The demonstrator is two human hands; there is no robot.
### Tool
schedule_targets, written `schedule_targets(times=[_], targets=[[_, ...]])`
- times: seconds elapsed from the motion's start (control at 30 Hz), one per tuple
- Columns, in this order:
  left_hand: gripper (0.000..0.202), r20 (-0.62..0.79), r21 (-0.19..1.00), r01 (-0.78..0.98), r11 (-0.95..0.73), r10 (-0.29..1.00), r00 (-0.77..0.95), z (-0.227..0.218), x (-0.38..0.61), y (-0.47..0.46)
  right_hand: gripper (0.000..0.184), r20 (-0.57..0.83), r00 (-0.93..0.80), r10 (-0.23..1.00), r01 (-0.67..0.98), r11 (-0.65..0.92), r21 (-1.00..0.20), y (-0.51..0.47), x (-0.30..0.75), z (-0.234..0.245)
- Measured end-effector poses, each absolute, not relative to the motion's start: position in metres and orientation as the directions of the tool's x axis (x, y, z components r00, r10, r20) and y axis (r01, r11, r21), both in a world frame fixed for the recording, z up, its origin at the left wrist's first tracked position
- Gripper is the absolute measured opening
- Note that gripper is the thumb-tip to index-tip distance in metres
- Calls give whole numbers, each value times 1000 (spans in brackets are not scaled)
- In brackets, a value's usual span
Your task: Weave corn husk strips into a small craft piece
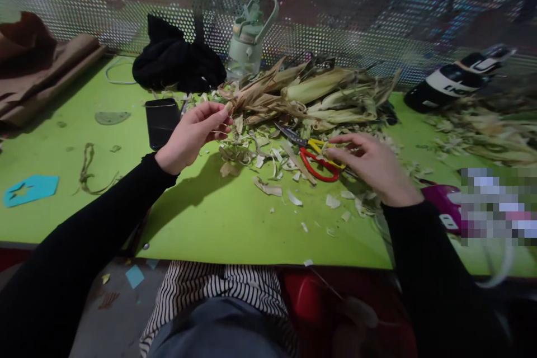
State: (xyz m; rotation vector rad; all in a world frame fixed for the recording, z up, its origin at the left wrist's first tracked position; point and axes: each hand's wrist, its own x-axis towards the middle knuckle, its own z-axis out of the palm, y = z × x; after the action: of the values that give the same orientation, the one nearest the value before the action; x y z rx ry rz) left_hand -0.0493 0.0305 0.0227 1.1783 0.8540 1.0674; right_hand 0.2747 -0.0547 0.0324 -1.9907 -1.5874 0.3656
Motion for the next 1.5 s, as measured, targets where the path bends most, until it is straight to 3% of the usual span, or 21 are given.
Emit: schedule_targets(times=[0.1, 0.17, 0.2, 0.27, 0.33, 0.47, 0.6, 0.7, 0.83, 1.0, 1.37, 1.5], targets=[[13, 10, 980, -192, 51, 953, 304, 22, -48, 29, 18, 67, 219, 973, 879, -167, -448, -58, 275, 32], [15, 5, 979, -196, 63, 944, 329, 21, -46, 27, 17, 61, 240, 969, 834, -174, -524, -59, 274, 29], [16, 0, 977, -197, 75, 935, 356, 21, -45, 25, 18, 39, 259, 965, 765, -180, -619, -60, 271, 27], [19, -12, 975, -195, 109, 897, 441, 19, -41, 19, 22, -47, 248, 968, 535, -177, -826, -61, 261, 22], [20, -25, 973, -179, 147, 836, 548, 17, -37, 11, 21, -91, 148, 985, 333, -136, -933, -60, 245, 17], [21, -48, 974, -131, 187, 728, 684, 13, -29, -1, 29, -69, -23, 997, 169, -65, -984, -52, 207, 7], [18, -29, 969, -161, 189, 732, 681, 9, -26, -3, 34, -118, -59, 991, -14, -119, -993, -43, 184, 0], [17, -5, 970, -173, 172, 724, 690, 6, -26, 1, 33, -121, -59, 991, -64, -125, -990, -41, 180, -5], [14, -42, 955, -159, 249, 647, 761, 2, -26, 4, 33, -115, -42, 992, -53, -117, -992, -41, 182, -15], [12, -90, 926, -181, 332, 658, 748, 2, -24, 2, 33, -17, -32, 999, 76, -14, -997, -44, 185, -27], [15, -7, 966, -182, 184, 722, 692, 3, -22, 0, 27, 177, 12, 984, 355, 162, -921, -58, 177, -7], [17, 47, 984, -155, 84, 723, 689, 0, -23, -1, 22, 328, -11, 945, 549, 280, -787, -62, 175, -8]])
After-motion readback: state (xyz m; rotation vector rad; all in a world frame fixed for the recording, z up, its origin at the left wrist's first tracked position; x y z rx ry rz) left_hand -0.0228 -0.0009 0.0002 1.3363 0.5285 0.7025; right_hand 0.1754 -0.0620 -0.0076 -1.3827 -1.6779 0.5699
